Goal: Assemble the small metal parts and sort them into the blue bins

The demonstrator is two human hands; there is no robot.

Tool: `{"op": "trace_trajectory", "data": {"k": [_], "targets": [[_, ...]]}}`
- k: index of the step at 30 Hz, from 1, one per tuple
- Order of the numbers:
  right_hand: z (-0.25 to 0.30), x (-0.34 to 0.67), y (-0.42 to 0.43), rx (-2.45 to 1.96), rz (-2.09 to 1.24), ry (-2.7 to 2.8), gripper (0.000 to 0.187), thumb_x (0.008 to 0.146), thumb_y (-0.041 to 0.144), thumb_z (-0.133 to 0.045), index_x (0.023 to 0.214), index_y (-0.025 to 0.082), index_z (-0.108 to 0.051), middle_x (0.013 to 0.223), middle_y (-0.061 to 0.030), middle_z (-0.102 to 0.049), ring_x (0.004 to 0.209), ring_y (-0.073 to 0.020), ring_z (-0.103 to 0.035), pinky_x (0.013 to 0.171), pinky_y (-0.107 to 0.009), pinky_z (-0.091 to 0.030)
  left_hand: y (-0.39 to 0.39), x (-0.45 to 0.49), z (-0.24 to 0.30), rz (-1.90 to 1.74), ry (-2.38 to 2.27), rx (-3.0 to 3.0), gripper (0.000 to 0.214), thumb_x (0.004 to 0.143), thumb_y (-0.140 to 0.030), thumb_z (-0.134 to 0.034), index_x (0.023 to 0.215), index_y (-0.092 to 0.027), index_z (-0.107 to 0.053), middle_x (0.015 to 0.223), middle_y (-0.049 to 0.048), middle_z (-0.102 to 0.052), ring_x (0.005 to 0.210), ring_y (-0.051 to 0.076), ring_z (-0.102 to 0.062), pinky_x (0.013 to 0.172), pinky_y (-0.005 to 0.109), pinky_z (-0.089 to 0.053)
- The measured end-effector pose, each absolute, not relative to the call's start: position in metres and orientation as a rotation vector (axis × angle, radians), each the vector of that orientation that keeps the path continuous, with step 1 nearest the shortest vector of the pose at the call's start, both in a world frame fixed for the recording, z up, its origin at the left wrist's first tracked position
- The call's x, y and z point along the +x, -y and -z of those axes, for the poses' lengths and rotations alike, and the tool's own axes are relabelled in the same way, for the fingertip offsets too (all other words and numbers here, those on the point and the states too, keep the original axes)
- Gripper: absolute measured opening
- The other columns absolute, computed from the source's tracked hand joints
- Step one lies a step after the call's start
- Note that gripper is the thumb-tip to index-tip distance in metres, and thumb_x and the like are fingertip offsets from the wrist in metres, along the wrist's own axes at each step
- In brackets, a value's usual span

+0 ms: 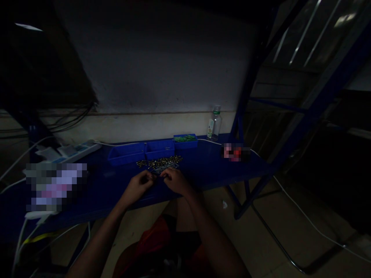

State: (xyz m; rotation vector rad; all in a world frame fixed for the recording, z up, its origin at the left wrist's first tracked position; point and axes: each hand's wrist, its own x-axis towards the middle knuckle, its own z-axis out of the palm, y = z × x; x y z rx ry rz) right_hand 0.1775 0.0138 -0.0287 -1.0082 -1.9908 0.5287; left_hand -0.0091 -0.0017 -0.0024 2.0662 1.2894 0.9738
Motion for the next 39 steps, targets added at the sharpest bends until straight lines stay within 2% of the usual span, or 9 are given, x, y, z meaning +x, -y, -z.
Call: {"op": "trace_trajectory", "data": {"k": [7, 13, 18, 27, 33, 39], "targets": [[0.0317, 0.1765, -0.0147, -0.957, -0.570, 1.985, 0.024, 0.075, 0.005, -0.043, 0.085, 0.018, -0.061, 0.082, -0.0005, -0.060, 0.076, -0.0110, -0.054, 0.073, -0.022, -0.041, 0.0007, -0.0098, 0.0068, -0.953, -1.310, 2.076, 0.010, 0.072, -0.023, -0.049, 0.078, -0.016, -0.054, 0.071, -0.0008, -0.060, 0.066, 0.013, -0.056, 0.062, 0.022, -0.042], [0.0314, 0.1773, -0.0170, -0.950, -0.610, 1.972, 0.029, 0.074, 0.001, -0.039, 0.083, 0.018, -0.061, 0.079, 0.0001, -0.060, 0.076, -0.0110, -0.056, 0.074, -0.022, -0.041, -0.0016, -0.0095, 0.0076, -0.912, -1.260, 2.139, 0.022, 0.079, -0.030, -0.046, 0.086, -0.016, -0.061, 0.079, 0.0016, -0.065, 0.070, 0.015, -0.058, 0.064, 0.022, -0.043], [0.0298, 0.1785, -0.0168, -0.975, -0.626, 1.956, 0.032, 0.073, 0.001, -0.037, 0.086, 0.019, -0.061, 0.081, 0.0003, -0.060, 0.077, -0.0110, -0.056, 0.076, -0.022, -0.042, -0.0039, -0.0102, 0.0092, -0.930, -1.245, 2.154, 0.026, 0.080, -0.034, -0.048, 0.089, -0.016, -0.064, 0.089, 0.0047, -0.067, 0.079, 0.018, -0.060, 0.072, 0.025, -0.044], [0.0297, 0.1757, -0.0153, -1.027, -0.544, 1.937, 0.026, 0.069, 0.004, -0.044, 0.084, 0.017, -0.061, 0.077, -0.0002, -0.058, 0.069, -0.0107, -0.053, 0.066, -0.021, -0.041, -0.0024, -0.0097, 0.0080, -0.910, -1.275, 2.148, 0.028, 0.081, -0.036, -0.047, 0.089, -0.016, -0.065, 0.089, 0.0053, -0.068, 0.079, 0.019, -0.062, 0.072, 0.026, -0.046], [0.0305, 0.1770, -0.0154, -1.000, -0.529, 1.948, 0.023, 0.076, 0.008, -0.041, 0.081, 0.018, -0.061, 0.073, 0.0005, -0.059, 0.069, -0.0107, -0.053, 0.068, -0.021, -0.041, -0.0029, -0.0096, 0.0092, -0.914, -1.270, 2.154, 0.028, 0.081, -0.035, -0.047, 0.089, -0.016, -0.065, 0.090, 0.0049, -0.068, 0.080, 0.018, -0.062, 0.073, 0.026, -0.045], [0.0308, 0.1751, -0.0175, -1.036, -0.524, 1.911, 0.024, 0.075, 0.007, -0.041, 0.084, 0.018, -0.061, 0.073, 0.0006, -0.058, 0.070, -0.0115, -0.053, 0.068, -0.022, -0.041, -0.0038, -0.0090, 0.0090, -0.905, -1.272, 2.169, 0.029, 0.081, -0.037, -0.047, 0.088, -0.016, -0.066, 0.089, 0.0056, -0.068, 0.080, 0.019, -0.062, 0.074, 0.027, -0.045]]}}
